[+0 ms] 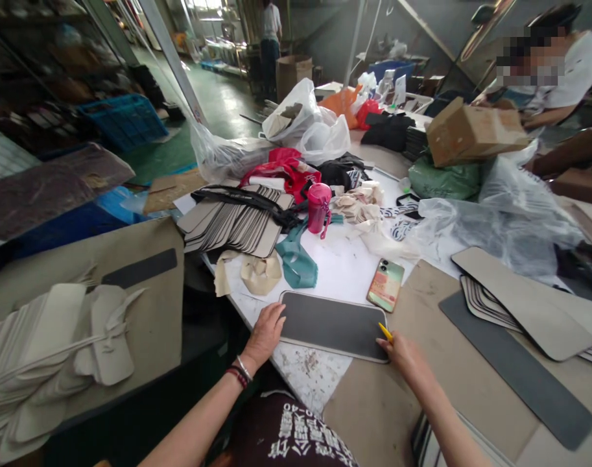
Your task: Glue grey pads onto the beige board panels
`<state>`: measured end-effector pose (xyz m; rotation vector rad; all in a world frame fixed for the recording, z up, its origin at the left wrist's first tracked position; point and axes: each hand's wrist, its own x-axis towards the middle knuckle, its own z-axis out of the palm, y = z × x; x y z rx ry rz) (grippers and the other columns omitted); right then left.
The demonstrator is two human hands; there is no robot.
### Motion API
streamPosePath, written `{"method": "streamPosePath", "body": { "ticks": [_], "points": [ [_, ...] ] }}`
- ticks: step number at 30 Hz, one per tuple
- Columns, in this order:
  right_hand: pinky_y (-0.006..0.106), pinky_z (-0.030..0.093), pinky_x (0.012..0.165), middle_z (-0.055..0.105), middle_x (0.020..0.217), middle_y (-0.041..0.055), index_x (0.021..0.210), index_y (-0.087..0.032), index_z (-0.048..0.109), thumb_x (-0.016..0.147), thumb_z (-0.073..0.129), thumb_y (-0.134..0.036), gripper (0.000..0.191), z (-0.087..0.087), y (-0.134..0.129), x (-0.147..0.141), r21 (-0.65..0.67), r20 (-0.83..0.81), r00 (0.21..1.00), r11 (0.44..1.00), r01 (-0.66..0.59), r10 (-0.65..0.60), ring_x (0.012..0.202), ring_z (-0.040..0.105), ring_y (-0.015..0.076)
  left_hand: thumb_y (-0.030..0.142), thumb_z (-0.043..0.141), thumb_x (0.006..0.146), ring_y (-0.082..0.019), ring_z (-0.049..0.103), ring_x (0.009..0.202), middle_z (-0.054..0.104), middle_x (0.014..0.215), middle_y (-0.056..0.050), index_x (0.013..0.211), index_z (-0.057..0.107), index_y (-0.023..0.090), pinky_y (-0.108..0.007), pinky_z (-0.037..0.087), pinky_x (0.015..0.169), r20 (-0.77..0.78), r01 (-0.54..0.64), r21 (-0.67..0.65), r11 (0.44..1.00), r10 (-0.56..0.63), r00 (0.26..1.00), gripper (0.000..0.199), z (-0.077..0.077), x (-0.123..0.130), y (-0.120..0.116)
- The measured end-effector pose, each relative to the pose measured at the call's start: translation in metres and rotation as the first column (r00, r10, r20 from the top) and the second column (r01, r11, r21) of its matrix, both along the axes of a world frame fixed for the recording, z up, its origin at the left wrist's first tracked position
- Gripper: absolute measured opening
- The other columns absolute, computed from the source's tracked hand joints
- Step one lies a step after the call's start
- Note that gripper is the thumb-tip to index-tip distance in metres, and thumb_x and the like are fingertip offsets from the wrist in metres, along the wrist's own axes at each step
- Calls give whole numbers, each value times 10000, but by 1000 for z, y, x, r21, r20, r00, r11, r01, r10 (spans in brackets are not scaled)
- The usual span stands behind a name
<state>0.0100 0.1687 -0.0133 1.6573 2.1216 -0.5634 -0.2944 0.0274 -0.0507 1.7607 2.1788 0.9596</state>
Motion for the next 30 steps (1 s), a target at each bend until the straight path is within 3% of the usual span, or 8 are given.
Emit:
{"method": "streamPosePath", "body": {
  "ticks": [6, 21, 30],
  "points": [
    [258, 359, 583, 663, 871, 138, 868, -135, 599, 887, 399, -380, 316, -2, 1, 1, -4, -33, 999, 1000, 5, -5, 824, 620, 240, 195, 497, 826, -229, 513, 1065, 532, 1120, -105, 1115, 538, 193, -445, 466, 929, -58, 24, -46, 999, -26, 998, 292, -6, 7, -14],
    [263, 358, 579, 667, 840, 118, 850, -154, 607, 851, 440, -389, 288, -5, 5, 2, -42, -63, 995, 996, 73, -76, 784, 617, 234, 206, 480, 843, -240, 505, 1108, 542, 1161, -130, 1145, 522, 166, -449, 464, 941, -101, 50, -84, 995, -59, 993, 308, -6, 5, -18],
    [258, 353, 596, 658, 827, 106, 853, -137, 593, 840, 454, -358, 262, -3, 6, 2, -65, -114, 992, 997, 42, -50, 786, 608, 219, 214, 489, 841, -237, 515, 1091, 551, 1141, -131, 1137, 525, 148, -431, 465, 938, -126, 69, -68, 995, -77, 989, 305, -6, 3, -18]
  ]
}}
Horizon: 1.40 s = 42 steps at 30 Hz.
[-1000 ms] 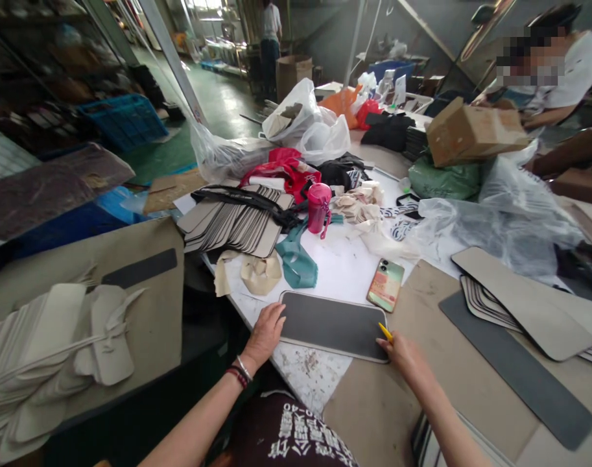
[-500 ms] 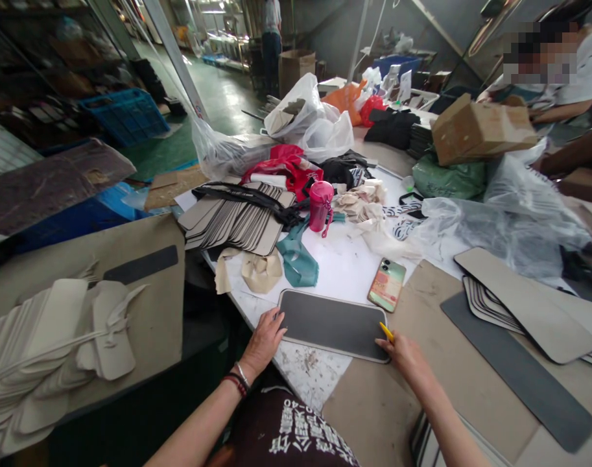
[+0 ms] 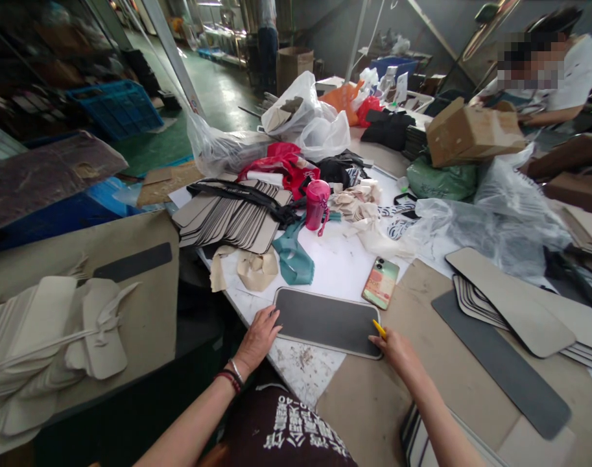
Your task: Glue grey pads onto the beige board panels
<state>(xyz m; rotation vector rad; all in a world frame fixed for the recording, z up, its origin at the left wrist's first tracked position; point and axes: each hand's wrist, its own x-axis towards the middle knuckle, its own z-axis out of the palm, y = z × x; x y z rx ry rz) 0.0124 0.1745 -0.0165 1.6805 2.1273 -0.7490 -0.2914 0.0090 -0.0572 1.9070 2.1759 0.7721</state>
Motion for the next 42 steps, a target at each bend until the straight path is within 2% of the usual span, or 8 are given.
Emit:
{"method": "streamPosePath", "body": {
  "ticks": [3, 9, 13, 19, 24, 31, 34, 42],
  "points": [
    [256, 349, 588, 657, 824, 106, 836, -138, 590, 838, 459, -366, 263, -2, 0, 1, 5, 7, 1000, 1000, -2, 2, 772, 608, 217, 209, 498, 836, -237, 516, 1088, 557, 1140, -141, 1133, 527, 130, -425, 462, 941, -23, 6, -11, 1000, -6, 1000, 308, 1, -1, 0],
    [253, 359, 590, 659, 827, 99, 832, -153, 584, 839, 465, -365, 243, -4, 1, 2, 1, 9, 1000, 1000, 2, -2, 782, 609, 217, 301, 577, 796, -256, 510, 1118, 546, 1183, -129, 1179, 491, 185, -467, 457, 940, -11, 18, -28, 999, -18, 1000, 409, 1, -1, -3],
    [247, 361, 593, 658, 802, 84, 795, -164, 583, 843, 454, -356, 236, -6, 1, 2, 26, -8, 1000, 1000, 2, -2, 770, 608, 209, 276, 615, 769, -260, 507, 1125, 542, 1192, -132, 1192, 475, 188, -471, 453, 947, -4, 33, -42, 999, -33, 999, 454, 2, -2, -4],
    [248, 358, 573, 647, 767, 79, 766, -164, 583, 835, 462, -365, 245, -9, 2, 4, 31, -19, 1000, 999, 10, -10, 749, 606, 206, 263, 614, 769, -257, 508, 1131, 543, 1191, -126, 1197, 473, 204, -476, 461, 939, 3, 14, -28, 1000, -14, 1000, 455, 1, 0, -4],
    [250, 360, 569, 644, 753, 74, 768, -160, 585, 834, 468, -360, 241, -10, 4, 4, 7, -35, 999, 1000, 29, -29, 713, 598, 193, 248, 639, 747, -250, 511, 1125, 552, 1172, -139, 1179, 486, 164, -439, 466, 946, -11, 18, -1, 1000, -18, 1000, 466, -2, 1, -4],
    [248, 366, 573, 659, 786, 85, 815, -148, 608, 821, 485, -349, 236, -15, 5, 6, 12, -43, 999, 1000, 22, -21, 745, 610, 204, 275, 568, 802, -254, 504, 1141, 539, 1197, -131, 1205, 461, 194, -472, 455, 947, 2, 18, -15, 1000, -18, 1000, 425, -3, 0, -6],
    [243, 366, 577, 663, 827, 102, 842, -139, 609, 833, 484, -344, 240, -11, 5, 3, 4, -19, 1000, 1000, 19, -19, 777, 615, 210, 307, 551, 813, -253, 505, 1141, 540, 1200, -127, 1208, 459, 195, -465, 455, 949, -7, 25, -6, 1000, -25, 1000, 421, -4, 0, -7],
    [248, 380, 627, 664, 910, 115, 924, -127, 622, 844, 488, -342, 266, 14, -2, -7, 2, 23, 999, 999, 40, -40, 841, 615, 214, 392, 486, 840, -252, 523, 1112, 552, 1170, -128, 1194, 469, 187, -460, 465, 931, -36, 39, 50, 998, -37, 999, 409, -14, -3, -7]
  ]
}}
